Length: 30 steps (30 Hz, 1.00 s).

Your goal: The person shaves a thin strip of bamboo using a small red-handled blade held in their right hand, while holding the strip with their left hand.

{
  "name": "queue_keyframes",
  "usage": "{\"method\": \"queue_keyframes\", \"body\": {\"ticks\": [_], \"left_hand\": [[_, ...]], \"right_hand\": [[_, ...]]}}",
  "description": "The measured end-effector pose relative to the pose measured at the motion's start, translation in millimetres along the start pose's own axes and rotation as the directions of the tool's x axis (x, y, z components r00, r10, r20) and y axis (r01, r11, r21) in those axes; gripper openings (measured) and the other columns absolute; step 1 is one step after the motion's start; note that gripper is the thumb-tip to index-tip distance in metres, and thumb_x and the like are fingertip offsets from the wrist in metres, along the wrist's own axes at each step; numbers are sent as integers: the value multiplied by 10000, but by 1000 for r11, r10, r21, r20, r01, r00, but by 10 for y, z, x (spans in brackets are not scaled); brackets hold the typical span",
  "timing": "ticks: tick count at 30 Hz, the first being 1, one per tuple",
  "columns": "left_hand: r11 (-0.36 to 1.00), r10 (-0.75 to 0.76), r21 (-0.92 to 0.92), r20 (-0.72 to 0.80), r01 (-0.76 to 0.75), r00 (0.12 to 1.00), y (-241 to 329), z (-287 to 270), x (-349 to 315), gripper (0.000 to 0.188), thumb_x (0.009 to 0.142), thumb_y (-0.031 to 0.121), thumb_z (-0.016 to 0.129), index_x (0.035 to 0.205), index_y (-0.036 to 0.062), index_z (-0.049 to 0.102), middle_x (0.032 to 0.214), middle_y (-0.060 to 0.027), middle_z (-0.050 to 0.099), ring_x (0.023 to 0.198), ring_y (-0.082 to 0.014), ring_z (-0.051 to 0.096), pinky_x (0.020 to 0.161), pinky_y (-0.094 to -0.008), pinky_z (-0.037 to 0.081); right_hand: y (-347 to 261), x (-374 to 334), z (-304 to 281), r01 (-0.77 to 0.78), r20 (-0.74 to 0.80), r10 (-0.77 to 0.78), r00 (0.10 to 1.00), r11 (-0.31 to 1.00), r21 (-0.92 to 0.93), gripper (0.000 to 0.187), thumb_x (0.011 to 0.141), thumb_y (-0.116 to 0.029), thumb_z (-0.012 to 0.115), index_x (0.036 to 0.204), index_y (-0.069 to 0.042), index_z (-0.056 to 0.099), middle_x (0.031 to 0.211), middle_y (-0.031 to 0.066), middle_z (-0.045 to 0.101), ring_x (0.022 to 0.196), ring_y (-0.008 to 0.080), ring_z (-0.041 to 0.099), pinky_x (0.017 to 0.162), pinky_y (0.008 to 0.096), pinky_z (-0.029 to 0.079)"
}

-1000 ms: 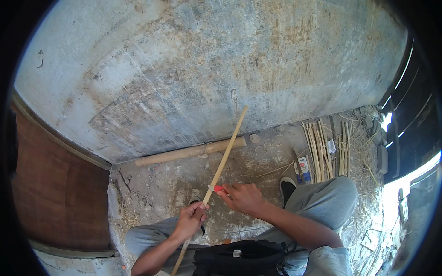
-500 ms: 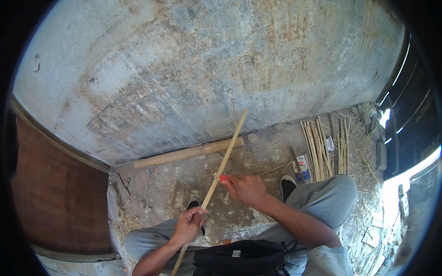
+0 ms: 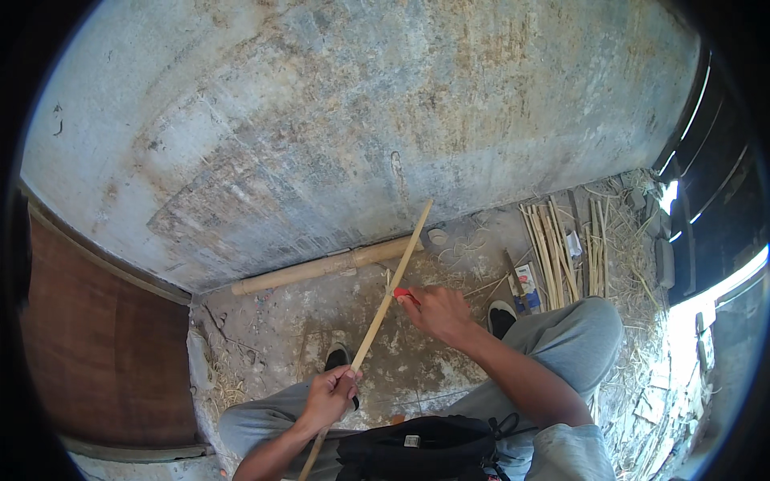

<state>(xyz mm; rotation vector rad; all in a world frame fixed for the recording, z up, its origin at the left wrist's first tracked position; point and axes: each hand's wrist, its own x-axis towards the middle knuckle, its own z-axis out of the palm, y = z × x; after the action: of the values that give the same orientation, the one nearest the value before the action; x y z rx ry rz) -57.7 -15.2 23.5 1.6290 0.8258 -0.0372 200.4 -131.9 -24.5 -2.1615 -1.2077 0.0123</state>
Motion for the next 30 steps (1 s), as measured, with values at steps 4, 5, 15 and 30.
{"method": "queue_keyframes", "body": {"ticks": [4, 5, 15, 30], "left_hand": [[1000, -5, 10, -16, 5, 1000, 5, 12, 12, 301, 1074, 201, 499, 1073, -34, 687, 667, 14, 539, 586, -46, 455, 528, -239, 375], [1000, -1, -1, -9, 1, 1000, -18, 9, 19, 299, 1071, 201, 504, 1073, -34, 688, 666, 14, 541, 582, -45, 454, 524, -239, 373], [996, -66, -57, 24, 67, 998, -12, 9, -28, 253, 1066, 180, 510, 1084, -19, 666, 660, 23, 520, 565, -43, 430, 509, -237, 354], [981, -165, -94, 36, 167, 986, -248, -113, -90, 272, 1074, 202, 508, 1111, -8, 676, 641, 21, 518, 504, -40, 420, 460, -237, 334]], "right_hand": [[31, 22, -11, -9, 20, 8, 1000, 1000, 9, 345, 978, -373, 606, 974, -48, 720, 692, 186, 683, 608, 389, 682, 541, 505, 532], [36, 27, -10, -10, 19, 9, 1000, 1000, 9, 345, 978, -373, 606, 974, -48, 720, 692, 186, 683, 608, 389, 682, 541, 505, 532], [180, 90, 7, -120, 61, 120, 991, 993, -1, 365, 971, -396, 601, 985, -54, 726, 683, 207, 680, 626, 407, 685, 578, 520, 535], [469, 345, -390, -401, -210, 416, 885, 909, 113, 354, 983, -395, 594, 1044, -83, 752, 760, 222, 690, 750, 411, 701, 692, 498, 552]]}}
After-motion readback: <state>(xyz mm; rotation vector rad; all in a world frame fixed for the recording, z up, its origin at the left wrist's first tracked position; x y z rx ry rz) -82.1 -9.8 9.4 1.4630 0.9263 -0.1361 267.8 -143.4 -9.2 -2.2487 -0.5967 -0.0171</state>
